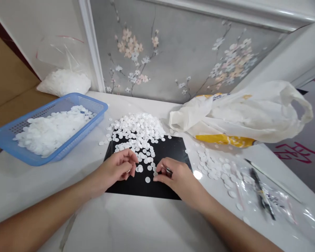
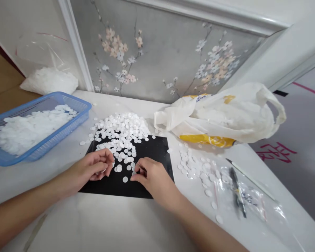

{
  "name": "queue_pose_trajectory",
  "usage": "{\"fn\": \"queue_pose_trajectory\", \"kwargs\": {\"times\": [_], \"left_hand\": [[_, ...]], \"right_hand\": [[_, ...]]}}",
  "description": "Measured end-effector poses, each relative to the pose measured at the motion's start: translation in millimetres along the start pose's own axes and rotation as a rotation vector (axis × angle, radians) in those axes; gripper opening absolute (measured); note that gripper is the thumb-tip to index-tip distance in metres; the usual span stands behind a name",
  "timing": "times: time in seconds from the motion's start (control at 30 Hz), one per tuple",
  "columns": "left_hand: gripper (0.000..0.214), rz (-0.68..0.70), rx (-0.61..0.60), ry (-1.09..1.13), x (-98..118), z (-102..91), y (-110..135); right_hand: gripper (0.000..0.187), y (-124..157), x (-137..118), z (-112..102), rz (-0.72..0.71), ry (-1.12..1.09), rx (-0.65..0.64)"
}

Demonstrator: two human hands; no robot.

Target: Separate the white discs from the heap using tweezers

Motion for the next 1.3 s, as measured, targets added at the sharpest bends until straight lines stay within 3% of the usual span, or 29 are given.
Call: {"fn": "queue_pose_trajectory", "kwargs": {"times": [0.1,0.2,0.3,0.4,0.6,0.8,0.93,1.13,1.3], "left_hand": [[0.012,0.100,0.048,-0.152,1,1.0,0],[0.017,0.200,0.148,-0.502,0,2.6,1],[0.017,0.313,0.173,-0.792,-1,8.8,1],[0.015,0.404,0.158,-0.889,-2,14.0,-1],[0.012,0.377,0.160,-0.913,-2,13.5,-2],[0.014,0.293,0.208,-0.996,-1,10.8,-2],[0.009,0.317,0.196,-0.977,1,11.8,-2],[0.019,0.330,0.208,-0.815,4,10.7,0],[0.018,0.223,0.219,-0.371,7,2.4,0]], "right_hand": [[0.009,1,-3,2,-0.086,0.053,-0.021],[0.011,1,-3,1,-0.126,0.042,-0.022],[0.009,-2,6,-4,-0.004,-0.073,0.017],[0.008,-4,13,-9,0.090,-0.208,0.034],[0.012,-7,11,-10,0.121,-0.111,0.030],[0.008,-9,4,-3,0.058,0.044,0.024],[0.014,-7,3,-3,0.063,0.018,-0.005],[0.006,-9,10,-5,0.100,-0.312,-0.022],[0.008,-13,12,-4,0.108,-0.213,0.040]]}}
Point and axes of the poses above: each hand's wrist, its own y-axis away from the middle knuckle, its own z-axis out of the palm, x = y × z, the point moved 4 cm from there along -y, towards the middle knuckle, and after that the axes turned 2 degrees about -z, right-handed, at the moved point
